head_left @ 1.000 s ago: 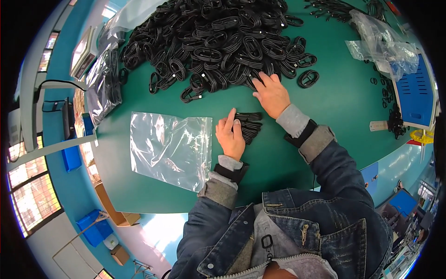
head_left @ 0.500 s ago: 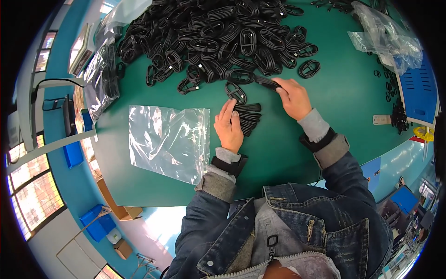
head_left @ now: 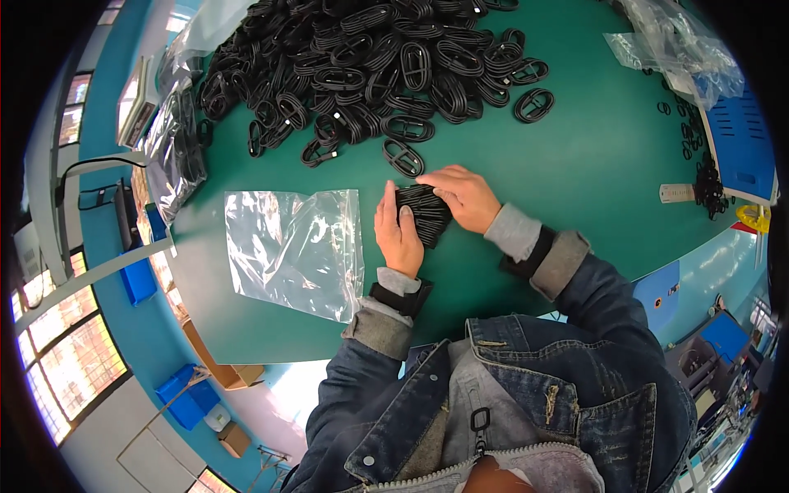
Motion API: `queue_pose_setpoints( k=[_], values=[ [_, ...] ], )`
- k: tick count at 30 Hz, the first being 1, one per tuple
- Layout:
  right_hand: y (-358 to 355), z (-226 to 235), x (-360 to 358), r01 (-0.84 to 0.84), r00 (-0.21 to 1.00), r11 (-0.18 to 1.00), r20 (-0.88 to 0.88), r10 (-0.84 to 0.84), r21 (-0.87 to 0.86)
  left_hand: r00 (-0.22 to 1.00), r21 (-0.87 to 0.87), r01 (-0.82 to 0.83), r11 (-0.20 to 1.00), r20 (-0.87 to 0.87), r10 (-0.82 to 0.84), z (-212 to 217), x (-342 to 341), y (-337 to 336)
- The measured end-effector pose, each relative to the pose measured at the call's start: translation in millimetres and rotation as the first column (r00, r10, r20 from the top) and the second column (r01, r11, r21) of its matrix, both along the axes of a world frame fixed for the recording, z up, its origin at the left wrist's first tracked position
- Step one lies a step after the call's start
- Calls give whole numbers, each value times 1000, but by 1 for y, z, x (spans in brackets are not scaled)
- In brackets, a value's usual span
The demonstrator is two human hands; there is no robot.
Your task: The person picks up a plastic bag, opens it, and places it on the table. They gather black cables into a bundle, place the bundle into the plastic bag, and seal the bag, repeating the process for a second bundle.
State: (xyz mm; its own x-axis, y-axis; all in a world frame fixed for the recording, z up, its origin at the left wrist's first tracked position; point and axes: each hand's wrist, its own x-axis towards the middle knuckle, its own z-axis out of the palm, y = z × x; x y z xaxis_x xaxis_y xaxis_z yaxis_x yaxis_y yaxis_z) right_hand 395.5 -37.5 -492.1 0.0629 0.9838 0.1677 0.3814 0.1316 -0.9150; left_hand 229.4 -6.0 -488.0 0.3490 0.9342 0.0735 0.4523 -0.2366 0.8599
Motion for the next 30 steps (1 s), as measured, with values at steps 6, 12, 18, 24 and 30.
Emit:
queue_pose_setpoints(
  k=[6,12,18,24,30],
  values=[
    [-13,12,-19,70,984,994,157,-82,79,999,-37,-48,998,14,48,3,0,-2],
    [-22,14,-24,19,944,998,331,1,-55,976,115,182,977,-141,-165,8,-17,13],
    [-19,7,-29,-20,947,996,319,46,-84,942,-119,323,939,133,-307,13,-13,31],
    [-22,10,-31,10,914,998,405,18,-68,947,-22,313,949,-72,-314,13,-10,30],
    [-16,9,-33,13,905,998,426,14,-60,956,-33,291,956,58,-289,5,-9,27]
  ],
)
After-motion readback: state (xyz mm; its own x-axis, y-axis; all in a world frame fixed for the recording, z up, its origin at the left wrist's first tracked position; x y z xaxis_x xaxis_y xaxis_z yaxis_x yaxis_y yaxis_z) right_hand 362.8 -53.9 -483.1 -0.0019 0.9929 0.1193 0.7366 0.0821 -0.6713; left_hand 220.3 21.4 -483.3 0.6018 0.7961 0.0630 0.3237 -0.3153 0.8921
